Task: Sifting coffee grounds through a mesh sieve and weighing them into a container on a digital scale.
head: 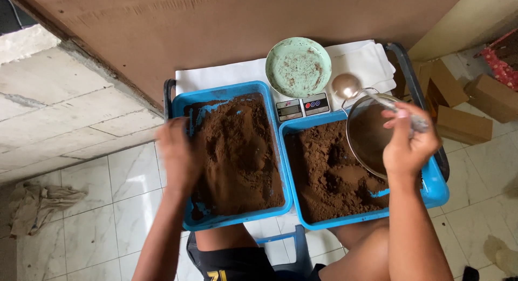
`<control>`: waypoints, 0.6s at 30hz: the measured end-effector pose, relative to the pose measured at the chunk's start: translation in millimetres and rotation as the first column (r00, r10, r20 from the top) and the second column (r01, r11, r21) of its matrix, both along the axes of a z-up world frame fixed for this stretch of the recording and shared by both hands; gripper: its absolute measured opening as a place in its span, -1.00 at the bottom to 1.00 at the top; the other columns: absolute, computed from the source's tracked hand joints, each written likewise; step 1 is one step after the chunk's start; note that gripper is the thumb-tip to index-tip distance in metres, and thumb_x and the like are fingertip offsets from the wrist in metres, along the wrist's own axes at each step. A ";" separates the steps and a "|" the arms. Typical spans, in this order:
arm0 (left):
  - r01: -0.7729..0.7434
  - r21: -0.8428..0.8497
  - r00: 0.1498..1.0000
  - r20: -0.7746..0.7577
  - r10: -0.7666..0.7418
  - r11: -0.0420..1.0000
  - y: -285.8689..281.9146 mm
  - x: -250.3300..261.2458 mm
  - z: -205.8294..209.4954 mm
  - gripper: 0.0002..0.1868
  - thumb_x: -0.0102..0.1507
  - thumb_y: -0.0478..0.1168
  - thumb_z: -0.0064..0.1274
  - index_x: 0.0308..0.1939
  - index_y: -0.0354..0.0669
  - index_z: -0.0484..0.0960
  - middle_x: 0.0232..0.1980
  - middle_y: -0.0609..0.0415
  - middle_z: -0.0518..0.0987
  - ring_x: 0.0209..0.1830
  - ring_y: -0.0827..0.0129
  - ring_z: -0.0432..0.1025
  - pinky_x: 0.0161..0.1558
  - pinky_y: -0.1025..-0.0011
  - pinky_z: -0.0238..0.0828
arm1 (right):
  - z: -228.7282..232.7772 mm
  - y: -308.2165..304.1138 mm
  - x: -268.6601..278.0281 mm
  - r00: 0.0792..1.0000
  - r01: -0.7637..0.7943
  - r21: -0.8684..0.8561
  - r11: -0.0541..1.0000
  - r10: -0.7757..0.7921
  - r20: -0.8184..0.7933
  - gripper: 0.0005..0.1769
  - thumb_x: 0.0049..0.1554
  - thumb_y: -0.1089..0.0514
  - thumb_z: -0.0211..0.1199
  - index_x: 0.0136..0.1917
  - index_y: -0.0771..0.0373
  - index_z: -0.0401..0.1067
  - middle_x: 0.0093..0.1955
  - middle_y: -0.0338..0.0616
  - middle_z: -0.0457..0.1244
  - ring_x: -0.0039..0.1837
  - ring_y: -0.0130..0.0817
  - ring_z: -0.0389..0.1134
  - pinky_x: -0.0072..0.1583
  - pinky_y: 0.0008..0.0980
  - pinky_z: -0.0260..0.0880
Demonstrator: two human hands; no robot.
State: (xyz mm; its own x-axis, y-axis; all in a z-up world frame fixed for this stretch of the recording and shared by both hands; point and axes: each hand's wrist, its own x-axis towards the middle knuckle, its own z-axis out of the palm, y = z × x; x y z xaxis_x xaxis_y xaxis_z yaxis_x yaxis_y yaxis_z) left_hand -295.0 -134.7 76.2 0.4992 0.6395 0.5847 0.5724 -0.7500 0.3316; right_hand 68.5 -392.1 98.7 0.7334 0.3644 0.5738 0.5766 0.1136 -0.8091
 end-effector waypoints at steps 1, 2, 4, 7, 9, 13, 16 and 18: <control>0.002 -0.001 1.000 -0.004 -0.002 1.000 -8.8 20.3 7.4 -0.52 0.35 -0.27 0.15 0.28 -0.42 0.40 0.22 -0.32 0.41 0.18 -0.15 0.28 0.21 -0.02 0.24 | 3.3 -0.5 0.1 1.000 0.002 -0.001 1.000 -0.002 -0.004 -0.81 0.49 0.29 0.07 0.21 0.49 0.42 -0.03 0.19 0.35 0.00 -0.11 0.47 -0.02 -0.35 0.46; 0.055 -0.136 0.972 -0.218 -0.084 0.989 -18.1 40.2 14.7 -0.49 0.25 -0.25 0.20 0.24 -0.33 0.45 0.24 -0.25 0.43 0.23 -0.09 0.30 0.28 0.04 0.25 | 6.6 -1.4 -0.1 0.999 0.030 0.020 0.999 -0.030 0.010 -0.76 0.50 0.24 0.06 0.21 0.51 0.41 -0.12 0.18 0.32 -0.01 -0.07 0.47 0.05 -0.27 0.47; 0.079 -0.266 0.896 -0.402 -0.186 0.961 -29.9 83.0 21.6 -0.46 0.15 -0.23 0.25 0.20 -0.24 0.50 0.26 -0.17 0.45 0.27 -0.03 0.32 0.35 0.09 0.26 | 9.4 0.6 0.7 0.998 0.057 0.051 0.997 -0.059 0.033 -0.71 0.51 0.19 0.06 0.20 0.53 0.40 -0.21 0.17 0.29 -0.02 -0.03 0.47 0.12 -0.18 0.49; 0.482 -0.316 0.774 -0.283 -0.566 0.817 -46.3 145.3 13.3 -0.59 0.35 -0.11 0.03 0.20 -0.27 0.56 0.27 -0.20 0.53 0.36 -0.08 0.31 0.45 -0.03 0.17 | 6.8 -0.7 -0.5 0.997 0.068 0.087 0.994 -0.070 0.023 -0.76 0.46 0.27 0.05 0.20 0.55 0.40 -0.09 0.29 0.35 -0.11 -0.13 0.41 -0.02 -0.32 0.43; 0.577 -0.343 0.683 -0.295 -0.668 0.741 -58.0 181.3 2.7 -0.46 0.40 0.13 -0.14 0.22 -0.23 0.52 0.29 -0.11 0.53 0.34 0.03 0.27 0.36 0.01 0.27 | 8.4 -2.5 -2.9 0.996 0.086 0.057 0.995 -0.088 0.025 -0.77 0.46 0.29 0.05 0.17 0.54 0.43 -0.10 0.12 0.31 -0.03 -0.08 0.46 0.00 -0.30 0.46; 0.506 -0.312 0.674 -0.438 -0.594 0.804 -73.0 233.4 -41.0 -0.18 0.37 0.33 -0.24 0.43 -0.27 0.30 0.44 -0.20 0.37 0.37 -0.06 0.24 0.33 -0.02 0.28 | 15.9 -10.4 -4.4 0.995 0.089 0.028 0.996 -0.090 0.032 -0.76 0.46 0.27 0.03 0.18 0.49 0.44 -0.23 0.05 0.27 0.00 -0.07 0.48 0.04 -0.25 0.50; 0.455 -0.202 0.759 -0.421 -0.497 0.867 -79.7 255.4 -59.3 -0.13 0.29 0.46 -0.27 0.25 -0.26 0.42 0.24 -0.16 0.49 0.21 -0.03 0.27 0.13 0.10 0.25 | 19.0 -14.9 -1.8 0.994 0.097 0.034 0.995 -0.098 0.040 -0.78 0.45 0.31 0.03 0.16 0.51 0.44 -0.15 0.10 0.30 -0.01 -0.08 0.47 0.02 -0.28 0.48; 0.420 -0.274 0.674 -0.544 -0.500 0.865 -82.0 262.1 -51.4 0.03 0.29 0.53 -0.51 0.43 -0.29 0.29 0.49 -0.21 0.31 0.33 -0.06 0.21 0.19 0.09 0.21 | 16.5 -18.7 1.6 0.995 0.103 0.031 0.994 -0.103 0.013 -0.78 0.45 0.30 0.03 0.18 0.50 0.44 -0.22 0.07 0.28 -0.01 -0.07 0.48 0.07 -0.25 0.49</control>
State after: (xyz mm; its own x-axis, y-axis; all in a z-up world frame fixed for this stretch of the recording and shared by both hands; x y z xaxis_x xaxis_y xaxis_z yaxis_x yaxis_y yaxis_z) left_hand -32.9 -216.6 24.8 0.9603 0.2784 0.0168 0.2724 -0.9492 0.1572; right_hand 70.1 -410.8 115.2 0.7579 0.2697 0.5941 0.5980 0.0768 -0.7978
